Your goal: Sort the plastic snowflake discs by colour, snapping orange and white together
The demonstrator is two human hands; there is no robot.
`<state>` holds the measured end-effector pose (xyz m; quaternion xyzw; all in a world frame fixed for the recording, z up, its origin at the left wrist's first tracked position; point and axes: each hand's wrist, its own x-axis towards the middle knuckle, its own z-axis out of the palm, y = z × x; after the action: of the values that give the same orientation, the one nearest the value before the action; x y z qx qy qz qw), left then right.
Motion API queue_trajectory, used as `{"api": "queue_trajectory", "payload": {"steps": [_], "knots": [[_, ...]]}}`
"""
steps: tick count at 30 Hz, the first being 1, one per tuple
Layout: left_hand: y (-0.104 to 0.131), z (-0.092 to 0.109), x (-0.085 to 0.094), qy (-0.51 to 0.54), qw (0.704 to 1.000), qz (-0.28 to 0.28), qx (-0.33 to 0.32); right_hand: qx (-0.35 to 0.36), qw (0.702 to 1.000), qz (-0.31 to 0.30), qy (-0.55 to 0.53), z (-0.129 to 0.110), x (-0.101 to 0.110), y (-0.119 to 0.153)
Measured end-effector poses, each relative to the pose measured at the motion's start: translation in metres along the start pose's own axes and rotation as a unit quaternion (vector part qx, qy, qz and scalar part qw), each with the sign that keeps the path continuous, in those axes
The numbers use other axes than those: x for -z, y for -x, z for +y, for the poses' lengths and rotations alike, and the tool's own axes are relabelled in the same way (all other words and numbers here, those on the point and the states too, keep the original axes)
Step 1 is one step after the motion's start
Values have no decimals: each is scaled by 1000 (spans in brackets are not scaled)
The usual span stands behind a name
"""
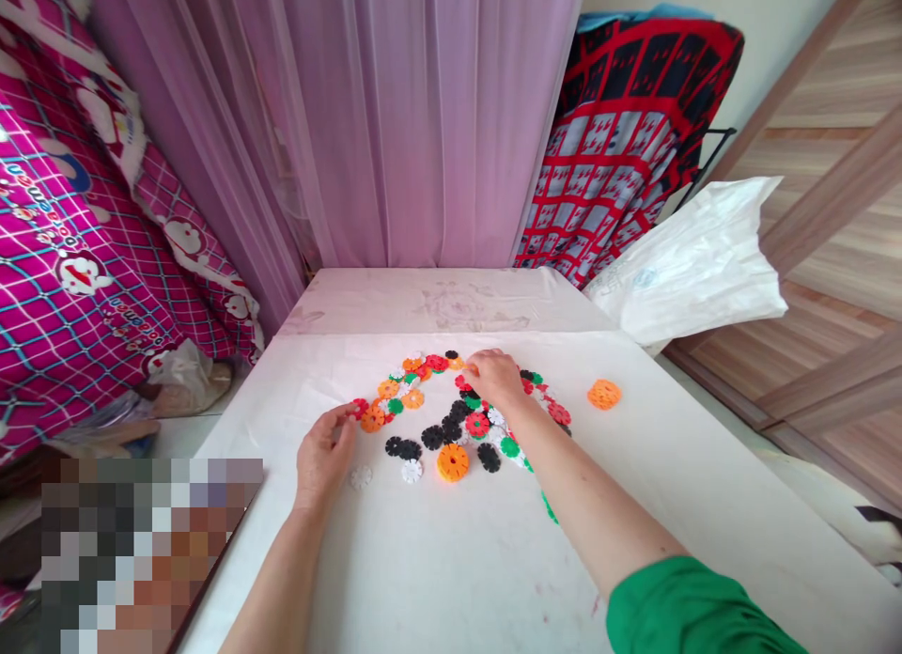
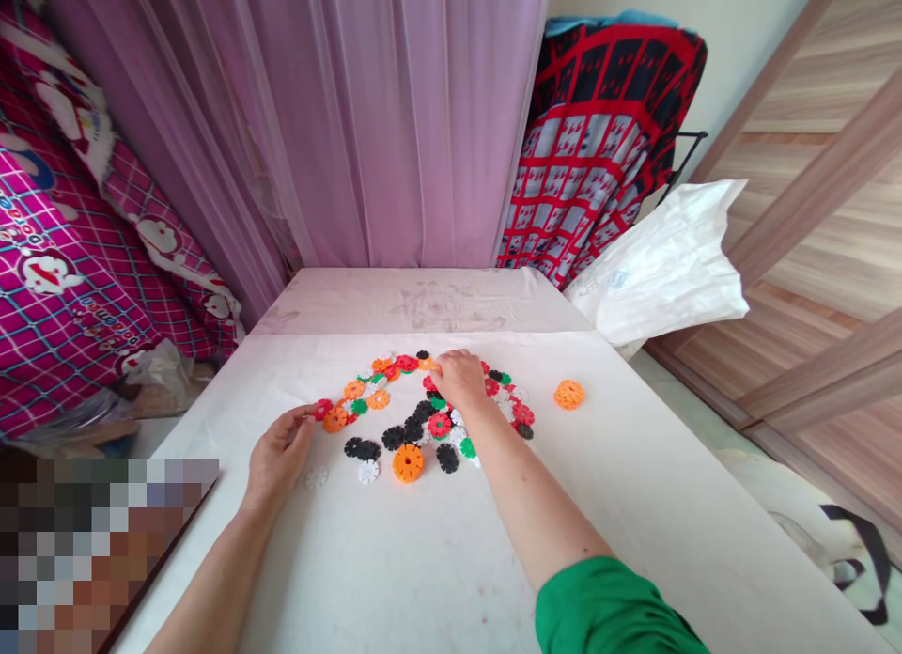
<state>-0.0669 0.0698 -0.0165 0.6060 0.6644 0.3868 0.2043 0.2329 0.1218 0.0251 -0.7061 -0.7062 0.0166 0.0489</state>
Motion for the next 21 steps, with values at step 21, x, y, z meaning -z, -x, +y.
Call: {"api": "queue_trajectory", "payload": {"steps": [21], "knots": [[-1, -2, 1, 9, 1000, -6, 1, -14, 999, -44, 21, -34, 5, -27]]}}
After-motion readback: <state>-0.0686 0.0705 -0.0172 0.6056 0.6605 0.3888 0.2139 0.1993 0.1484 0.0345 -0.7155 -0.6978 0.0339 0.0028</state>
